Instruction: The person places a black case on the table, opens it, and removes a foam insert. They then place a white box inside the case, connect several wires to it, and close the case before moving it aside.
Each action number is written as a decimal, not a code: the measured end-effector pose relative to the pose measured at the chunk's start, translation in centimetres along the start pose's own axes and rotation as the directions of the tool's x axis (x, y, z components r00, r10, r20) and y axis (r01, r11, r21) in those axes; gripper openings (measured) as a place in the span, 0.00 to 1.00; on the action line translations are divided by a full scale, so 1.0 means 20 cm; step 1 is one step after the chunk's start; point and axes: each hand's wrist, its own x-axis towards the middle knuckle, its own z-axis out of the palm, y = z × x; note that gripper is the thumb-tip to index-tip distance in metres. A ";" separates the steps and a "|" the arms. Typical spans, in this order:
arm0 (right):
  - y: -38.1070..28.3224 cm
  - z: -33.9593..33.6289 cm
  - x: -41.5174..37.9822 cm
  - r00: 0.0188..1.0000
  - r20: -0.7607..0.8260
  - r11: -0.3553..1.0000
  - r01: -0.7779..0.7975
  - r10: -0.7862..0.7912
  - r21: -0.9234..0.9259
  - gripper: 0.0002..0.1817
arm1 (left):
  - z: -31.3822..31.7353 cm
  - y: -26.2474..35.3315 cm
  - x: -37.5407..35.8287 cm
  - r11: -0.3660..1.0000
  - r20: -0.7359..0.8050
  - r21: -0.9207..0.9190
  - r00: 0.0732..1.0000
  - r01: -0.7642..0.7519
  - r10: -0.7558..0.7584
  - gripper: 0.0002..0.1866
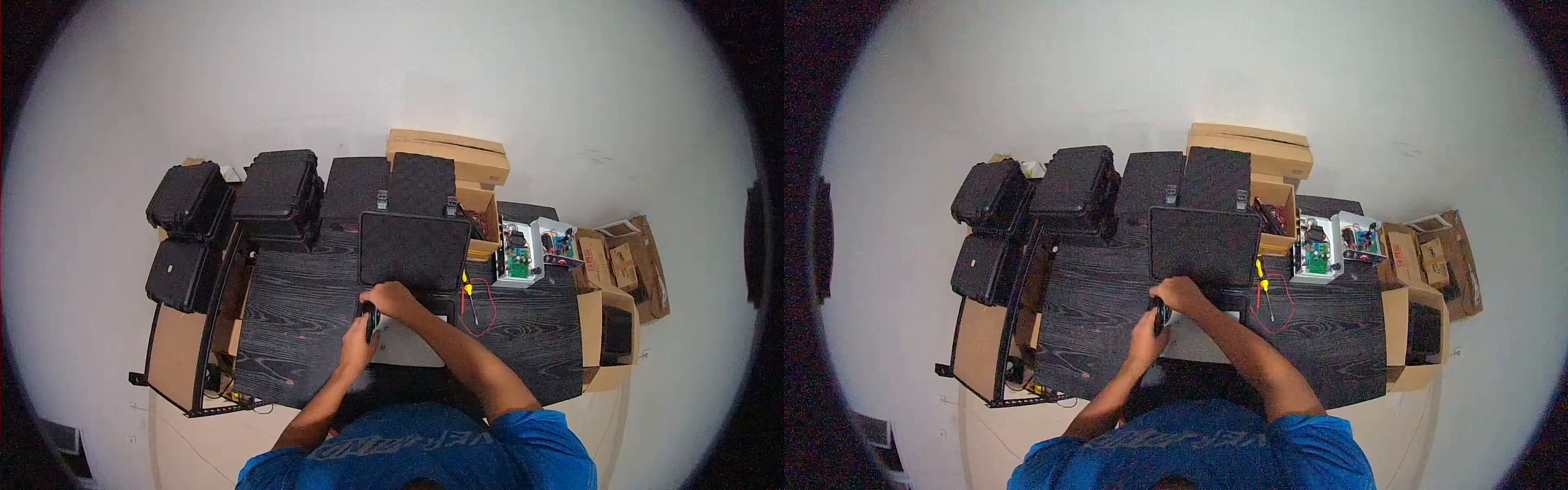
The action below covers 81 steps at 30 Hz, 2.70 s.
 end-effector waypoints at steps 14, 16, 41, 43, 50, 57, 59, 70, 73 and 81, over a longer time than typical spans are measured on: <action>-0.02 -0.02 0.03 0.996 0.092 0.997 -0.007 0.000 0.077 0.13 | -0.05 -0.21 0.06 0.999 0.013 -0.046 1.000 -0.022 0.023 0.29; -0.02 -0.01 0.04 0.996 0.089 0.998 -0.017 0.012 0.056 0.12 | -0.10 -0.17 0.09 0.993 0.032 -0.110 0.999 -0.032 0.036 0.31; 0.03 -0.12 -0.35 0.913 -0.067 0.900 -0.381 0.402 0.209 0.39 | -0.08 0.01 0.17 0.980 0.063 0.185 0.996 -0.068 0.057 0.34; 0.03 -0.03 -0.43 0.896 -0.076 0.882 -0.412 0.438 0.229 0.42 | -0.04 -0.04 0.18 0.961 0.077 0.248 0.991 -0.121 0.105 0.31; 0.02 0.12 -0.54 0.909 -0.213 0.930 -0.327 0.358 0.168 0.35 | -0.01 -0.09 0.30 0.954 -0.041 0.221 0.975 -0.204 0.218 0.19; 0.02 0.00 -0.47 0.890 -0.083 0.845 -0.393 0.449 0.363 0.18 | -0.04 -0.07 0.32 0.948 0.090 0.171 0.963 -0.268 0.256 0.21; 0.00 -0.04 -0.47 0.877 -0.139 0.857 -0.397 0.460 0.330 0.17 | -0.05 -0.04 0.32 0.940 0.104 0.226 0.966 -0.255 0.237 0.21; 0.16 0.18 -0.55 0.939 -0.245 0.956 -0.187 0.241 0.225 0.21 | 0.00 -0.06 0.35 0.878 0.132 0.339 0.941 -0.339 0.312 0.22; 0.15 0.13 -0.55 0.933 -0.220 0.942 -0.228 0.283 0.246 0.22 | -0.02 0.01 0.36 0.872 0.171 0.363 0.943 -0.329 0.285 0.24; 0.11 0.03 -0.54 0.918 -0.097 0.881 -0.334 0.385 0.336 0.20 | -0.03 0.01 0.37 0.839 0.268 0.396 0.921 -0.373 0.283 0.28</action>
